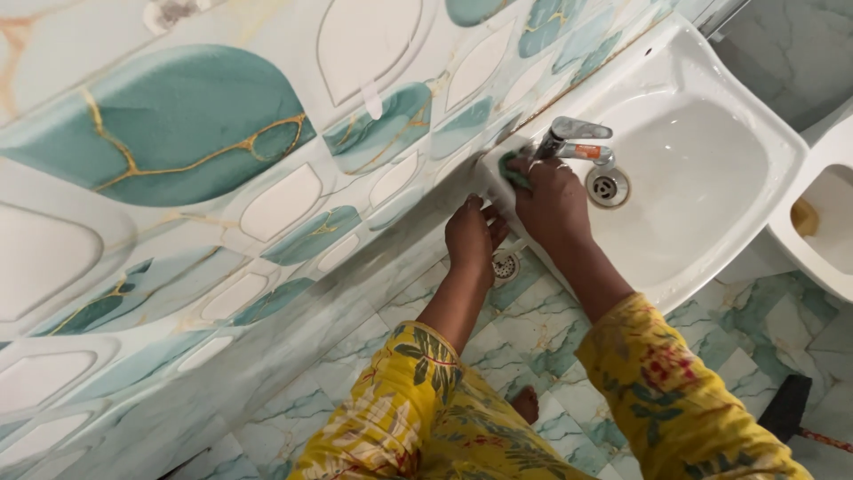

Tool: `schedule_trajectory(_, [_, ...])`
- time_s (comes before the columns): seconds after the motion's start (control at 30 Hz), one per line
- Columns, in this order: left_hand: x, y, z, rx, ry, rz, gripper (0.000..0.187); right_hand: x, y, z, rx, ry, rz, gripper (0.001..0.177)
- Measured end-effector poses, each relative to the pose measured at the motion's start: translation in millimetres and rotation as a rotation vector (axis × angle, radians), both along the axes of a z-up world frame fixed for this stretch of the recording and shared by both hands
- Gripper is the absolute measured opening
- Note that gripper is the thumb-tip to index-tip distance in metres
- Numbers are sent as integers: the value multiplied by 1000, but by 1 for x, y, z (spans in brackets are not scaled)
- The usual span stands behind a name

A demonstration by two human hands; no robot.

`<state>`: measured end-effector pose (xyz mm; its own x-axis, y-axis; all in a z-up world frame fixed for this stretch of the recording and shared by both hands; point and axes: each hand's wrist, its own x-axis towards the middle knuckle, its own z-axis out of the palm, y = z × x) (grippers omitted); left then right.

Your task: The person scrubs the bathroom sink basin and faucet with a green cloth, repeatedly wiping the chrome faucet and surrounding ceramic surfaces. The person rinses the cloth under running water and continues wiping the sink area.

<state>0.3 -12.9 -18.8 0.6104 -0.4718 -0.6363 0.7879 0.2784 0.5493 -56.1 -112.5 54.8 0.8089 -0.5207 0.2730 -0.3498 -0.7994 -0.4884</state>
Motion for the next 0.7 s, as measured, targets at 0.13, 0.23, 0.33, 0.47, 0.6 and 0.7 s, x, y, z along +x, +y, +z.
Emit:
schedule_trajectory(0.13, [0,-1,5,-12,13,-22,44,-21,-6,19,140,140,73,38])
schedule_trajectory(0.23, [2,-3,9,32,39,-26,44,-46,-5,38,423,277,-33,32])
schedule_trajectory(0.33, [3,-3,6,13,64,-28,45,-72,4,37,523,232,-60,31])
schedule_trajectory(0.47, [3,0,6,-3,114,-22,46,-65,22,17,124,-78,196,37])
schedule_trajectory(0.6, [7,7,9,-28,99,-28,49,-24,36,12,-252,-116,291,33])
schedule_trajectory(0.7, [11,12,7,-35,69,-23,54,0,36,15,-397,-62,406,27])
